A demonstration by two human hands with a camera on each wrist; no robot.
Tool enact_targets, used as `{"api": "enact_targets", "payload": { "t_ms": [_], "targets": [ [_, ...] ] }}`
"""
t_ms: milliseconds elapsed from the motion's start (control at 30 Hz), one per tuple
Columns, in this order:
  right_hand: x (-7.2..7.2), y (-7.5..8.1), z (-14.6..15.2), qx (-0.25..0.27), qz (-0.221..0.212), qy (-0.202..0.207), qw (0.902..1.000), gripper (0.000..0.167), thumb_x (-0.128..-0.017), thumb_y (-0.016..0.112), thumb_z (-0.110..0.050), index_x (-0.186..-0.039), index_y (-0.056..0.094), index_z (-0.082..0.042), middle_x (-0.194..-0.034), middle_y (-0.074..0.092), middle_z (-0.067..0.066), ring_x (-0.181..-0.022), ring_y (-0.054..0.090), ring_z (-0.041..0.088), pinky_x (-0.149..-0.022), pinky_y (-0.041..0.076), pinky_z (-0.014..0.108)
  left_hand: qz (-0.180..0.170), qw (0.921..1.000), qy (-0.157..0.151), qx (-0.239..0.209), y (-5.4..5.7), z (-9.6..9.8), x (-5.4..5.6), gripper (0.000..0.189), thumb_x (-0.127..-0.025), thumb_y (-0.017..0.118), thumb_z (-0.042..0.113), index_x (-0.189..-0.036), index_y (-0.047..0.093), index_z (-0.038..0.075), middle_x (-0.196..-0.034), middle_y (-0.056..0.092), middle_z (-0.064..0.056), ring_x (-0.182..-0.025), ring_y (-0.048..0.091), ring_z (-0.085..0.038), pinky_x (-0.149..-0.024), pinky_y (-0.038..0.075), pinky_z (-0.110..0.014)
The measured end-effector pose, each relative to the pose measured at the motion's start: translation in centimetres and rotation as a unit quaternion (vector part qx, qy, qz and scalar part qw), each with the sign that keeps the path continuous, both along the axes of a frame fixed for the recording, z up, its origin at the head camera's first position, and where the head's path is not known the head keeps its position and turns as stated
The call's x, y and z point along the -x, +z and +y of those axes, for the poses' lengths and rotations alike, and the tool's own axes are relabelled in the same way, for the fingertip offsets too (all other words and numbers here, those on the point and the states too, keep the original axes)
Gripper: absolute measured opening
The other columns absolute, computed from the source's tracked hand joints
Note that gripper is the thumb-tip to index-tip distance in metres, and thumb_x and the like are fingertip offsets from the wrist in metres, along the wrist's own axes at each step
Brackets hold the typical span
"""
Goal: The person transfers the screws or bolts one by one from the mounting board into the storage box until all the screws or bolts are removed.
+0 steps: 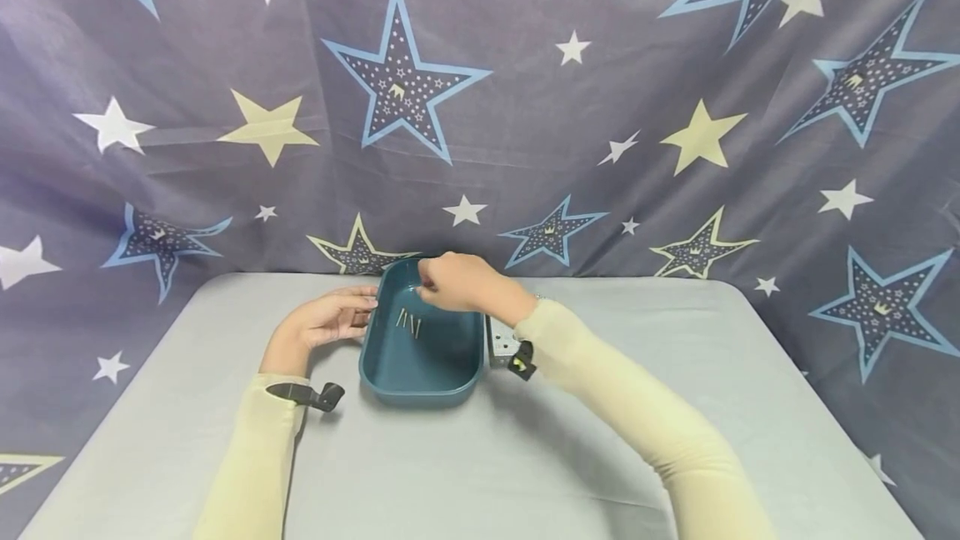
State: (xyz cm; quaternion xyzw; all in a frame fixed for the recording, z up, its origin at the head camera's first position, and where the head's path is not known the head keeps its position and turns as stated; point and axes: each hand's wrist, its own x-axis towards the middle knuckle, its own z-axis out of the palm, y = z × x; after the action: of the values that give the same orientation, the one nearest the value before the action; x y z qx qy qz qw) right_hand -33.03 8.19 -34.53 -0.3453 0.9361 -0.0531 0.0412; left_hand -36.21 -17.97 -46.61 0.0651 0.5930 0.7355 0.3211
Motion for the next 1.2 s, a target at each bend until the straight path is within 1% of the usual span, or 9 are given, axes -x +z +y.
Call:
{"api": "enact_targets", "payload": {
  "t_ms": [133, 233, 367, 467, 600, 767, 833, 1033, 1200],
  "targets": [
    [-0.7, 0.0, 2.6, 0.014, 0.054, 0.002, 0.9984, 0.014, -0.102, 0.059, -0.027, -0.096, 0.062, -0.015, -0.073, 0.058, -0.004, -0.061, 0.05, 0.009, -0.054, 0.038, 0.024, -0.003, 1.0, 0.003, 0.004, 0.1, 0.0, 0.0, 0.02, -0.104, 0.043, 0.002, -0.124, 0.045, 0.006, -0.09, 0.065, 0.005, -0.08, 0.063, -0.007, -0.073, 0.056, -0.023],
    [-1.3, -0.6, 4.8, 0.008, 0.103, 0.005, 0.9946, 0.013, -0.1, 0.059, -0.026, -0.092, 0.059, -0.015, -0.074, 0.058, -0.004, -0.061, 0.052, 0.01, -0.052, 0.04, 0.025, -0.004, 1.0, 0.003, 0.006, 0.1, 0.0, -0.1, 0.021, -0.105, 0.044, 0.002, -0.125, 0.045, 0.006, -0.09, 0.065, 0.005, -0.08, 0.063, -0.007, -0.073, 0.056, -0.023],
    [-2.0, -1.7, 7.7, -0.005, 0.172, 0.013, 0.9851, 0.014, -0.097, 0.061, -0.025, -0.088, 0.058, -0.014, -0.075, 0.06, -0.001, -0.066, 0.057, 0.015, -0.059, 0.049, 0.032, -0.001, 0.9999, 0.004, 0.01, 0.1, 0.1, 0.0, 0.024, -0.104, 0.045, 0.003, -0.129, 0.044, 0.004, -0.091, 0.065, 0.005, -0.08, 0.063, -0.007, -0.074, 0.057, -0.023],
    [-2.2, -2.4, 9.4, -0.011, 0.204, 0.027, 0.9785, 0.013, -0.094, 0.063, -0.023, -0.088, 0.058, -0.013, -0.076, 0.059, 0.0, -0.071, 0.058, 0.019, -0.067, 0.051, 0.035, 0.001, 1.0, 0.004, 0.009, 0.0, 0.1, 0.0, 0.028, -0.104, 0.045, 0.003, -0.132, 0.043, 0.002, -0.092, 0.066, 0.005, -0.081, 0.064, -0.007, -0.074, 0.057, -0.024],
    [-2.3, -3.2, 11.1, -0.022, 0.22, 0.053, 0.9738, 0.012, -0.093, 0.065, -0.021, -0.094, 0.061, -0.01, -0.079, 0.06, 0.002, -0.074, 0.057, 0.021, -0.071, 0.051, 0.037, 0.002, 1.0, -0.001, 0.005, 0.1, -0.1, 0.0, 0.031, -0.104, 0.046, 0.003, -0.134, 0.042, 0.001, -0.094, 0.068, 0.004, -0.084, 0.065, -0.008, -0.076, 0.057, -0.024],
    [-2.2, -4.4, 12.5, -0.069, 0.222, 0.077, 0.9696, 0.019, -0.093, 0.068, -0.023, -0.103, 0.062, -0.008, -0.086, 0.063, 0.004, -0.083, 0.062, 0.023, -0.079, 0.054, 0.039, 0.002, 1.0, -0.002, 0.0, 0.3, -0.3, -0.1, 0.031, -0.103, 0.047, 0.004, -0.134, 0.042, 0.0, -0.095, 0.069, 0.003, -0.086, 0.066, -0.009, -0.077, 0.057, -0.025],
    [-2.1, -5.0, 12.8, -0.087, 0.228, 0.087, 0.9658, 0.021, -0.094, 0.068, -0.024, -0.105, 0.062, -0.007, -0.086, 0.063, 0.005, -0.085, 0.063, 0.024, -0.08, 0.055, 0.039, 0.002, 1.0, -0.001, 0.0, 0.3, -0.3, -0.1, 0.031, -0.103, 0.047, 0.004, -0.133, 0.043, 0.0, -0.095, 0.069, 0.004, -0.086, 0.066, -0.009, -0.077, 0.057, -0.025],
    [-1.6, -6.5, 13.5, -0.145, 0.264, 0.105, 0.9477, 0.026, -0.094, 0.067, -0.028, -0.107, 0.059, -0.007, -0.085, 0.063, 0.006, -0.083, 0.062, 0.024, -0.076, 0.051, 0.038, 0.002, 1.0, -0.001, 0.0, 0.2, -0.2, -0.1, 0.034, -0.103, 0.046, 0.004, -0.136, 0.041, -0.002, -0.094, 0.068, 0.004, -0.085, 0.066, -0.008, -0.076, 0.057, -0.025],
    [-1.4, -6.8, 13.7, -0.177, 0.265, 0.111, 0.9414, 0.025, -0.092, 0.069, -0.029, -0.102, 0.059, -0.008, -0.084, 0.063, 0.006, -0.081, 0.059, 0.023, -0.073, 0.049, 0.036, 0.002, 1.0, -0.001, 0.004, 0.1, 0.0, 0.0, 0.031, -0.104, 0.046, 0.003, -0.135, 0.042, 0.0, -0.093, 0.067, 0.004, -0.083, 0.065, -0.008, -0.076, 0.057, -0.025]
  ]
}}
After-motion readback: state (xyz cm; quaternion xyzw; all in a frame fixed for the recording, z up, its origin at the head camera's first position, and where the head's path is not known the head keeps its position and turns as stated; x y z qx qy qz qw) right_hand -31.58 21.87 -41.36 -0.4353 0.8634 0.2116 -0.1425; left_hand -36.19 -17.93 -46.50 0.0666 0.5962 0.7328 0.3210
